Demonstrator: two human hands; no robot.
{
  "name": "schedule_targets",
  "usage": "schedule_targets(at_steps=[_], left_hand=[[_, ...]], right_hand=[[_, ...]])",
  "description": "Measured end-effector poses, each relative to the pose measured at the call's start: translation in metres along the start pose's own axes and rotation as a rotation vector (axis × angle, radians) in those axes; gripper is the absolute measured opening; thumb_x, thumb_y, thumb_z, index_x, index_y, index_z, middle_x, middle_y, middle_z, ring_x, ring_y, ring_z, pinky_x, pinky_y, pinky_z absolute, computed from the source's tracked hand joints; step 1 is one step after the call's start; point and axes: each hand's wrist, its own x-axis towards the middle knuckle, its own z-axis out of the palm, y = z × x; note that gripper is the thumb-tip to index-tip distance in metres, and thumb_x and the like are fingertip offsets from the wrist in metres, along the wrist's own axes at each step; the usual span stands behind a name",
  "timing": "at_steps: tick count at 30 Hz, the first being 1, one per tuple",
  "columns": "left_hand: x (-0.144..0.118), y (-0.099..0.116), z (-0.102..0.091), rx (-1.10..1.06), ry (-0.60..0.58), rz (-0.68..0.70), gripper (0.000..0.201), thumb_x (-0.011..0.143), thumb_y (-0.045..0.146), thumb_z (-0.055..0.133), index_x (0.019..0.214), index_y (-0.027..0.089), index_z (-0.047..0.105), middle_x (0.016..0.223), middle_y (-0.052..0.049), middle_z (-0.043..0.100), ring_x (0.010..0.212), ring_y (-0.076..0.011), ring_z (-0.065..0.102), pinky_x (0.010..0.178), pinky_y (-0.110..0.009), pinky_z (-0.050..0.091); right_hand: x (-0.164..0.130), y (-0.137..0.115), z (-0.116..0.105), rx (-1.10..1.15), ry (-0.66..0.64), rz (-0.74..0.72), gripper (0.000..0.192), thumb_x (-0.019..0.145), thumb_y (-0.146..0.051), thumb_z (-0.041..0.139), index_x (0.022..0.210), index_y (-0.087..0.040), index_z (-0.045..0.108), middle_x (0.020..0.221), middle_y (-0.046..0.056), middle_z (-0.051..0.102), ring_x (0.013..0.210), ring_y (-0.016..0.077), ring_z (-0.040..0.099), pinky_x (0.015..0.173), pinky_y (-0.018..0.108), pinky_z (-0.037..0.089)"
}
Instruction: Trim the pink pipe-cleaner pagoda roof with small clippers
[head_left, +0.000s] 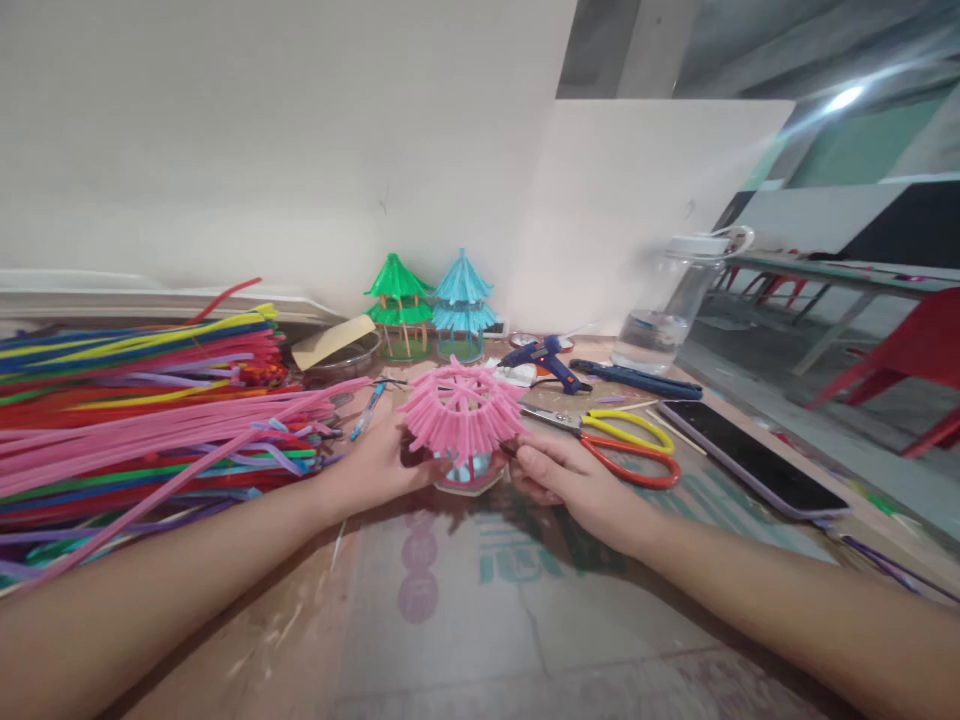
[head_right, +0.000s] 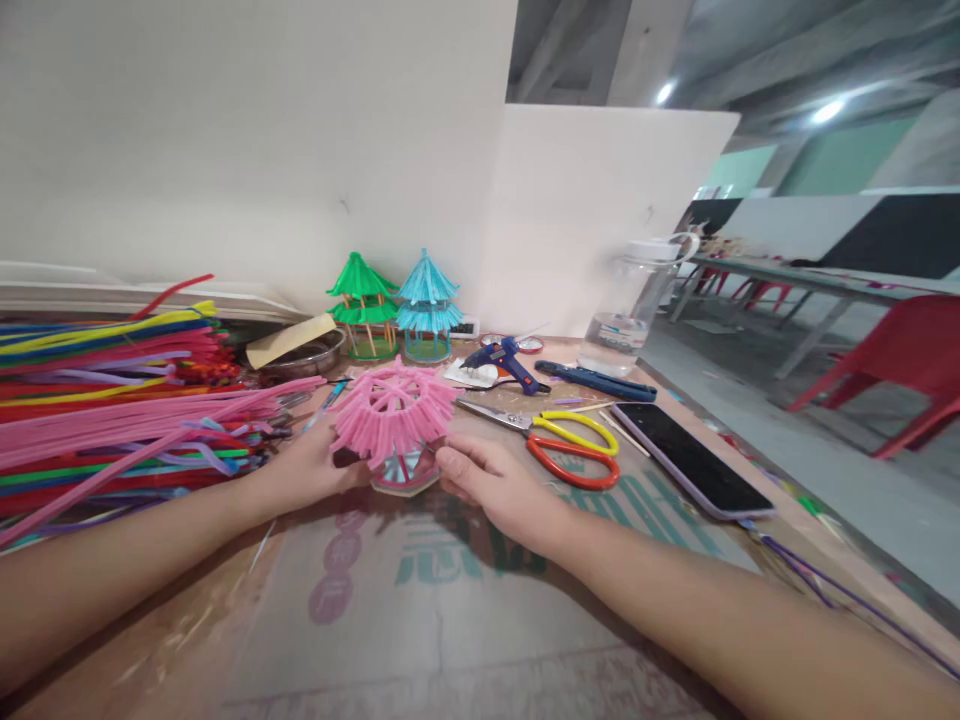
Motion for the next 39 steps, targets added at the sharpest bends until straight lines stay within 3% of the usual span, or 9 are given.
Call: schedule_targets(at_steps=[5, 12, 16, 20, 28, 39], left_hand=[[0.002, 0.000, -0.003, 0.128, 0.059, -0.002, 0.038, 0.084, 0.045, 0.062, 0.112, 0.020, 0.069, 0.122, -0.011, 0.071, 0.126, -0.0342, 0.056, 0.115, -0.051, 0.041], [0.002, 0.001, -0.001, 0.053, 0.084, 0.002, 0.038, 0.085, 0.049, 0.061, 0.109, 0.019, 0.067, 0.111, -0.012, 0.072, 0.123, -0.0334, 0.058, 0.114, -0.051, 0.042], [0.000, -0.004, 0.001, 0.031, 0.117, 0.038, 0.036, 0.086, 0.048, 0.060, 0.105, 0.018, 0.067, 0.127, -0.014, 0.067, 0.134, -0.0336, 0.050, 0.118, -0.050, 0.038], [-0.003, -0.009, 0.001, 0.088, 0.096, 0.050, 0.041, 0.087, 0.049, 0.059, 0.113, 0.019, 0.067, 0.141, -0.013, 0.060, 0.136, -0.0334, 0.049, 0.118, -0.051, 0.036], [0.002, 0.000, -0.004, 0.109, 0.080, 0.140, 0.040, 0.091, 0.046, 0.055, 0.121, 0.020, 0.064, 0.137, -0.011, 0.064, 0.134, -0.0314, 0.052, 0.120, -0.051, 0.034], [0.003, 0.005, -0.005, 0.115, 0.055, 0.136, 0.032, 0.089, 0.041, 0.052, 0.109, 0.021, 0.066, 0.131, -0.009, 0.069, 0.131, -0.0297, 0.056, 0.120, -0.048, 0.035]], right_hand=[[-0.002, -0.002, 0.001, 0.031, -0.006, 0.024, 0.055, 0.087, -0.074, 0.056, 0.082, -0.019, 0.050, 0.069, -0.005, 0.035, 0.055, 0.0091, 0.026, 0.049, 0.024, 0.021], [-0.003, -0.002, 0.004, -0.008, -0.051, 0.020, 0.055, 0.089, -0.073, 0.054, 0.085, -0.018, 0.054, 0.069, -0.004, 0.038, 0.056, 0.0093, 0.027, 0.050, 0.025, 0.023], [-0.002, 0.001, 0.003, -0.049, -0.040, 0.012, 0.059, 0.091, -0.073, 0.050, 0.090, -0.015, 0.060, 0.067, -0.005, 0.036, 0.057, 0.0100, 0.030, 0.050, 0.025, 0.024], [-0.002, 0.001, 0.004, -0.061, -0.017, 0.020, 0.058, 0.091, -0.072, 0.050, 0.090, -0.015, 0.060, 0.067, -0.005, 0.037, 0.057, 0.0102, 0.032, 0.050, 0.025, 0.023], [-0.002, -0.003, 0.005, -0.009, -0.013, 0.047, 0.060, 0.085, -0.077, 0.054, 0.086, -0.017, 0.056, 0.064, -0.006, 0.034, 0.053, 0.0092, 0.027, 0.047, 0.025, 0.019], [-0.002, -0.004, 0.005, 0.005, -0.022, 0.068, 0.060, 0.084, -0.077, 0.055, 0.086, -0.017, 0.057, 0.062, -0.007, 0.032, 0.053, 0.0088, 0.027, 0.046, 0.024, 0.017]])
